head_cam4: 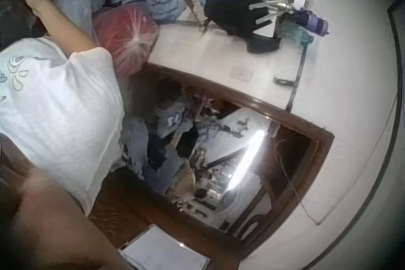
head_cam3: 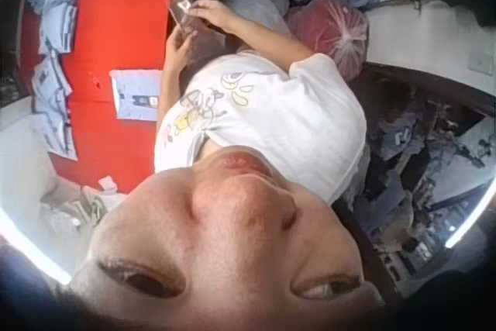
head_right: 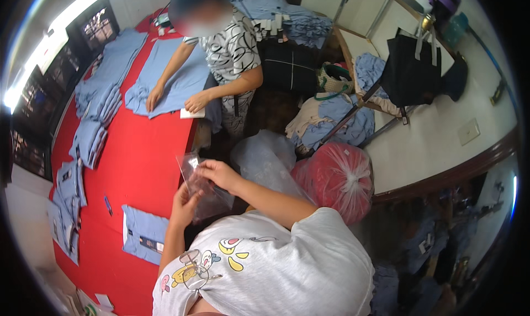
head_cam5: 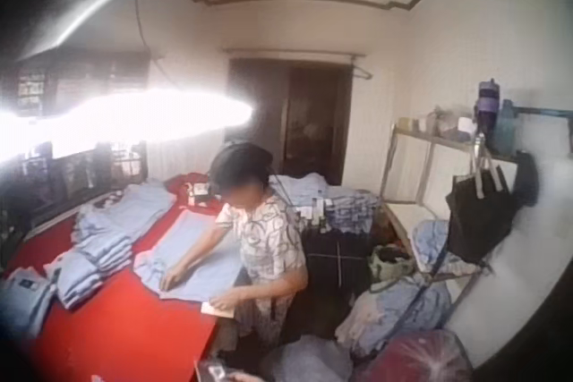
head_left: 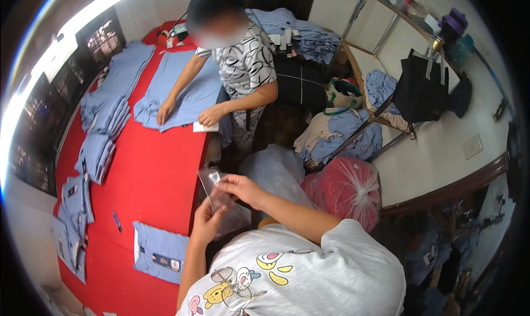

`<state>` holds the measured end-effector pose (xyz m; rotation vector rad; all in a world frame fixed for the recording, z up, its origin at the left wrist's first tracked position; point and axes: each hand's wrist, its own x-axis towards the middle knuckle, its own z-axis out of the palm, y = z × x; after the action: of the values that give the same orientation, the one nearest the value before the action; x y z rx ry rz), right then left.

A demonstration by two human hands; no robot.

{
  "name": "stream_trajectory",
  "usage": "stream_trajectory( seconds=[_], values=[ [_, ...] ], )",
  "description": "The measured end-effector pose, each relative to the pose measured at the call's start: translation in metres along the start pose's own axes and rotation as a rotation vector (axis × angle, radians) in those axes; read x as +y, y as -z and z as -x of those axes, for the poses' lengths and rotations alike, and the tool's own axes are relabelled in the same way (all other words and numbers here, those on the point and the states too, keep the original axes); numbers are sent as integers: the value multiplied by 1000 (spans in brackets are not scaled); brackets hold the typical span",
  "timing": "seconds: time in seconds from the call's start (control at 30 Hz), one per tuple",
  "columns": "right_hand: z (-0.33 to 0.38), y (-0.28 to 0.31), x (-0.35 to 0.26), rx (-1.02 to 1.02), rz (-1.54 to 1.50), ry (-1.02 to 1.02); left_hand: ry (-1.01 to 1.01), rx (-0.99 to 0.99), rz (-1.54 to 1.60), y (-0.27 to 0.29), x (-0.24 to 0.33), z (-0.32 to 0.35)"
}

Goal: The person packages blue shirts by placing them into clear plastic bags, flattening the bags to remove air, and then placing the finished packages into a large clear sack.

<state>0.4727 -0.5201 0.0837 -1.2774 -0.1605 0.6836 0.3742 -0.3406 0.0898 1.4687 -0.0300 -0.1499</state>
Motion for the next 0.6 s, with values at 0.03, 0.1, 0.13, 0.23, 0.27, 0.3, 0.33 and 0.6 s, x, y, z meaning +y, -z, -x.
stream_trajectory(
  seconds=[0.03, 0.1, 0.13, 0.23, 0.27, 0.3, 0.33, 0.6],
  values=[
    [-3, 3, 5, -19, -56, 46, 21, -11, -51, -5, -4, -3],
    [-6, 16, 19, 19, -94, 94, 1, -49, -71, -17, -5, -6],
    [-8, 20, 26, 49, 12, 118, -14, -44, -118, -20, -3, -5],
    [-6, 27, 22, 152, 73, 199, 63, 53, -161, -27, -4, -11],
    [-10, 30, 25, 165, 53, 200, 25, 112, -111, -29, -7, -16],
    [-9, 33, 22, 126, 67, 145, 26, 124, -118, -28, -9, -17],
    [-8, 34, 19, 86, 81, 90, 28, 137, -126, -27, -10, -18],
    [-27, 24, 13, 15, -222, -212, 6, 187, -268, -28, -13, -17]
  ],
)
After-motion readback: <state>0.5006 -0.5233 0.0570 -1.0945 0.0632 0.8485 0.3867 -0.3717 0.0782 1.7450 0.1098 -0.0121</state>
